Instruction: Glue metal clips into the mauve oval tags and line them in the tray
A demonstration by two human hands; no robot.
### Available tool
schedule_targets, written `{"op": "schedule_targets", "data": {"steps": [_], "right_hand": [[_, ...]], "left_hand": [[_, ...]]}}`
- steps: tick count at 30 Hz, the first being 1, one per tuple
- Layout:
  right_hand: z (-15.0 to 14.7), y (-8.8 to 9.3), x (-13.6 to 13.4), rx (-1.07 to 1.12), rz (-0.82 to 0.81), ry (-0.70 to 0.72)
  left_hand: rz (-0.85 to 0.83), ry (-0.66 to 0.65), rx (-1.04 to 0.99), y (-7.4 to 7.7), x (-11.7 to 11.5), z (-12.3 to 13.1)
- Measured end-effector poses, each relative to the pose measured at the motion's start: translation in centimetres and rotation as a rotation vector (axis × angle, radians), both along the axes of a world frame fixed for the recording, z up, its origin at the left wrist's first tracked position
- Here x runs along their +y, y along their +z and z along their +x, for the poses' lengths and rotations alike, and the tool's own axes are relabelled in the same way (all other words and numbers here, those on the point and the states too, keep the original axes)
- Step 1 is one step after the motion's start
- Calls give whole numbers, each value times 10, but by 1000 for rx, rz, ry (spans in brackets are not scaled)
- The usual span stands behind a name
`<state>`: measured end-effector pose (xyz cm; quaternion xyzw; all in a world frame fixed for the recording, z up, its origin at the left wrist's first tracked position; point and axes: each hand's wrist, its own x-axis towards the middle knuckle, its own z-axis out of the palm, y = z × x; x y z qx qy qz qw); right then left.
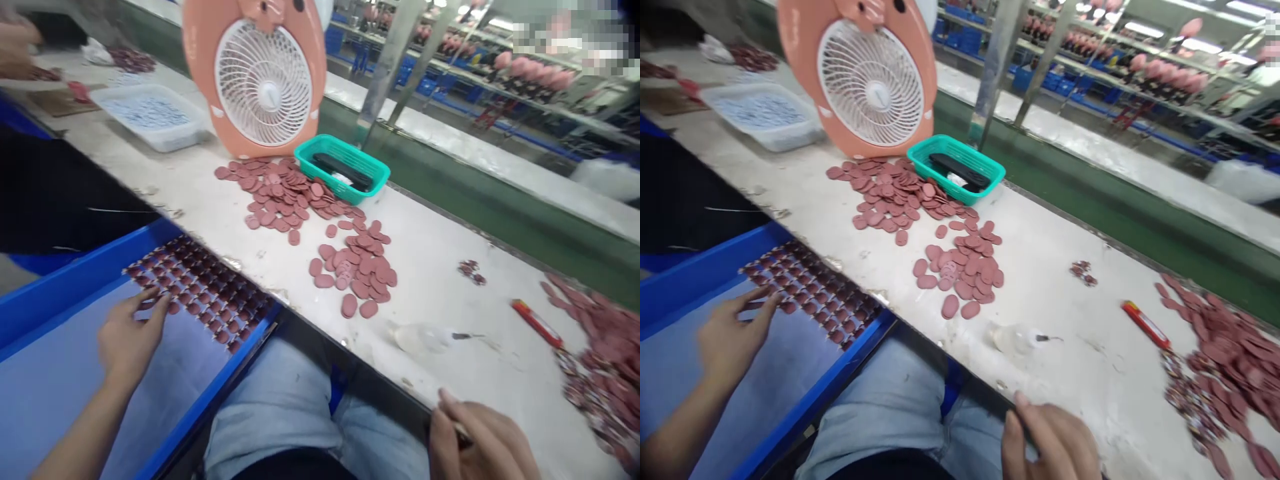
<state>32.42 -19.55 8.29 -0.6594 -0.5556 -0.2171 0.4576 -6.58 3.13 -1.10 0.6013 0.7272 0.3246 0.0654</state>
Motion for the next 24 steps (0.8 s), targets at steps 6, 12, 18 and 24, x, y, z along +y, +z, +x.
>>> {"op": "schedule_targets", "data": {"steps": [6,12,18,24], "right_hand": [[23,-2,12,395,-236,-198],[23,2,37,364,-433,-96],[22,1,39,498,-380,-21],[13,0,29,623,-257,113]], "left_hand": [[554,-618,-84,49,-35,131],[237,-1165,-22,75,-50,202],[235,-1220,-117,60,-68,197],[121,-1032,-341,78,-79,216]]}}
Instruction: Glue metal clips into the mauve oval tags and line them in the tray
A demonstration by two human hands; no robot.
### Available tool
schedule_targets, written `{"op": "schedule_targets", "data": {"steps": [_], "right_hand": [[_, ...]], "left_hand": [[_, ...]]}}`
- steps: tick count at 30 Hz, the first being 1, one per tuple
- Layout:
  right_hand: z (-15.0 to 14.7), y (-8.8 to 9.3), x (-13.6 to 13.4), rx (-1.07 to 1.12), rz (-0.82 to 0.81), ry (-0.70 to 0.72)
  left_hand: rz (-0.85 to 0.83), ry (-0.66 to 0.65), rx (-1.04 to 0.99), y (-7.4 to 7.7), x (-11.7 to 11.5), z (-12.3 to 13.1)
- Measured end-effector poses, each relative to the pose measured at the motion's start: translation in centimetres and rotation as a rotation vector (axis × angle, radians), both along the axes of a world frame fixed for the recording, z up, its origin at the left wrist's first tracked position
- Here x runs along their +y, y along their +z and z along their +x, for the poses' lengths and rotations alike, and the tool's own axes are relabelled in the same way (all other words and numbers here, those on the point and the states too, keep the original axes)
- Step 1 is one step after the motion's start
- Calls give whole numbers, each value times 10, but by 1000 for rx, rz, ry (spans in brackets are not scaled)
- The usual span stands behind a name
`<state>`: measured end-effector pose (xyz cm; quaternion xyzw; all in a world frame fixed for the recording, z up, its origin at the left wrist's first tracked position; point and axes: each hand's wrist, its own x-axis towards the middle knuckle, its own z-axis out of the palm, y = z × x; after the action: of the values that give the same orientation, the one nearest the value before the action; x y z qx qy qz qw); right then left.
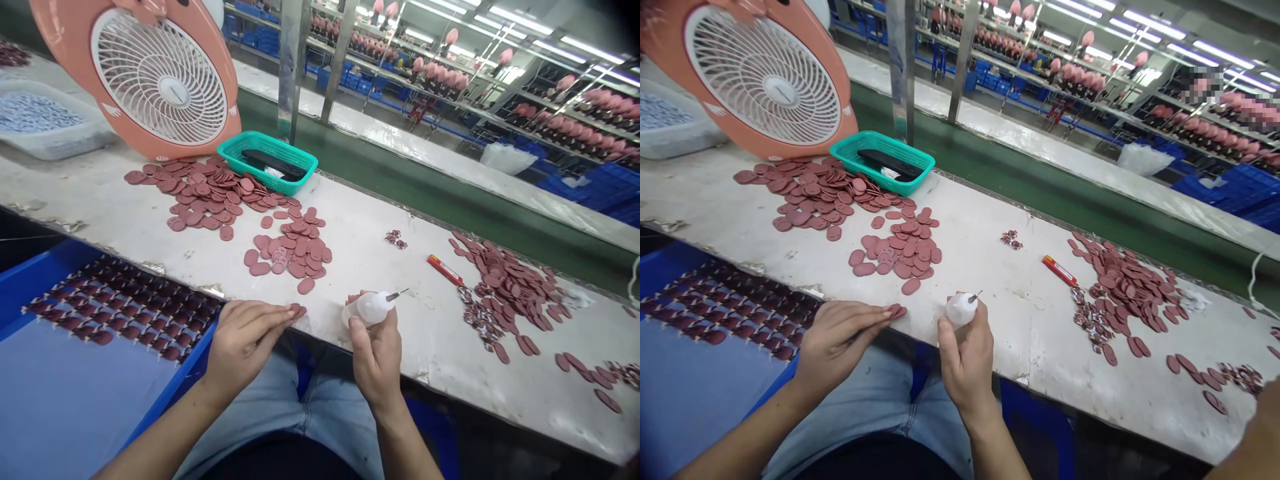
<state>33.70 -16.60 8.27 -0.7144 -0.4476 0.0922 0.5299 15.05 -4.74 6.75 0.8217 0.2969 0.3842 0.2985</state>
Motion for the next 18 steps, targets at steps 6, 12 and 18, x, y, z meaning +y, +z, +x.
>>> {"op": "schedule_targets", "data": {"steps": [6,12,18], "right_hand": [[-8,2,4,152,77,43],[-27,18,10,473,121,179],[-50,30,16,970,120,305]], "left_hand": [[-312,166,-123,33,6,24],[-968,59,-442,54,-6,14],[-1060,-172,-573,48,-33,8]]}}
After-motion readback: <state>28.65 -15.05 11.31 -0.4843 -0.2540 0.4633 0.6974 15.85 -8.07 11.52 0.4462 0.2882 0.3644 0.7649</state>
